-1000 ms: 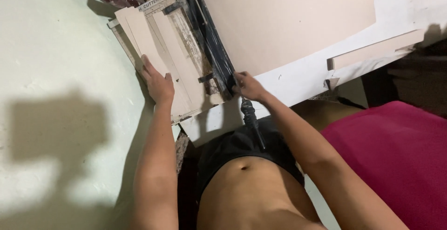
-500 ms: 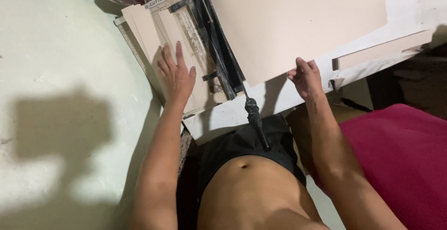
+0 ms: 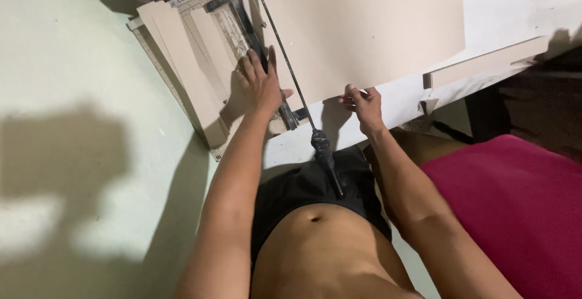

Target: The person uses a manual paper cutter to slice a large sheet of light-colored paper into smaller rectangular pieces. They repeatedly align the paper against the machine's guide, pull down the cutting lever, and remove the cut sections.

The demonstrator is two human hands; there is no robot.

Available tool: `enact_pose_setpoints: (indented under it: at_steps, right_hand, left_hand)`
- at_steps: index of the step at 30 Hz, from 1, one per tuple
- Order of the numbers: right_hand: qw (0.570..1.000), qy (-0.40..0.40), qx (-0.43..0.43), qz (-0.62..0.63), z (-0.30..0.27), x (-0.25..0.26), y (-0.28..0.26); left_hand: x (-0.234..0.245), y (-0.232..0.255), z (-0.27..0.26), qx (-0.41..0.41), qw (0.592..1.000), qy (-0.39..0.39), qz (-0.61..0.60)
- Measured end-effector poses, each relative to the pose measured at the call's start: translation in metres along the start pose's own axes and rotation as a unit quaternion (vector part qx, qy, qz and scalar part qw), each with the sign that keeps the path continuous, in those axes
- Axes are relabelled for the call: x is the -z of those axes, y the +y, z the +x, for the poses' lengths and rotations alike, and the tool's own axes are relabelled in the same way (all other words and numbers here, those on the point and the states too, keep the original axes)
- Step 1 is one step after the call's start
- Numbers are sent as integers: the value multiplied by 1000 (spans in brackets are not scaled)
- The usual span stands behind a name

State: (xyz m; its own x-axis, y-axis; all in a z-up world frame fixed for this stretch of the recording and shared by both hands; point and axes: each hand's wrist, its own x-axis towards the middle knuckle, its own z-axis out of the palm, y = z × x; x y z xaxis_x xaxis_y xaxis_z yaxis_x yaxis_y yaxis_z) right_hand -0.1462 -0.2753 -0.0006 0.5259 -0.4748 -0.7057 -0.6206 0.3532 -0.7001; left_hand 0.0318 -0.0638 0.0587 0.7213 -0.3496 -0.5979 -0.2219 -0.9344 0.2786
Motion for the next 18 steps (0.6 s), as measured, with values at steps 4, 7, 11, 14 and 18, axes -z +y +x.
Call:
enact_pose_setpoints:
  at_steps: [4,7,11,14,18]
  right_hand:
    - [995,-12,-23,-100,6,5,-4]
    - [943,-74,-35,-324,-16,-7,-34]
    - [845,-168,0,-507,-156,-60,-171]
    - [752,-221,-23,-620,-194,-80,-168]
    - [778,-188,-2,-599,-135,-69,-19]
  left_hand:
    - [-22,3,17,49,996,-58,45]
    - [-22,3,16,60,995,-73,27]
    - [-27,-1,23,50,997,-63,15]
    - [-23,-1,19,39,997,-65,20]
    - [-22,2,17,42,997,-72,7]
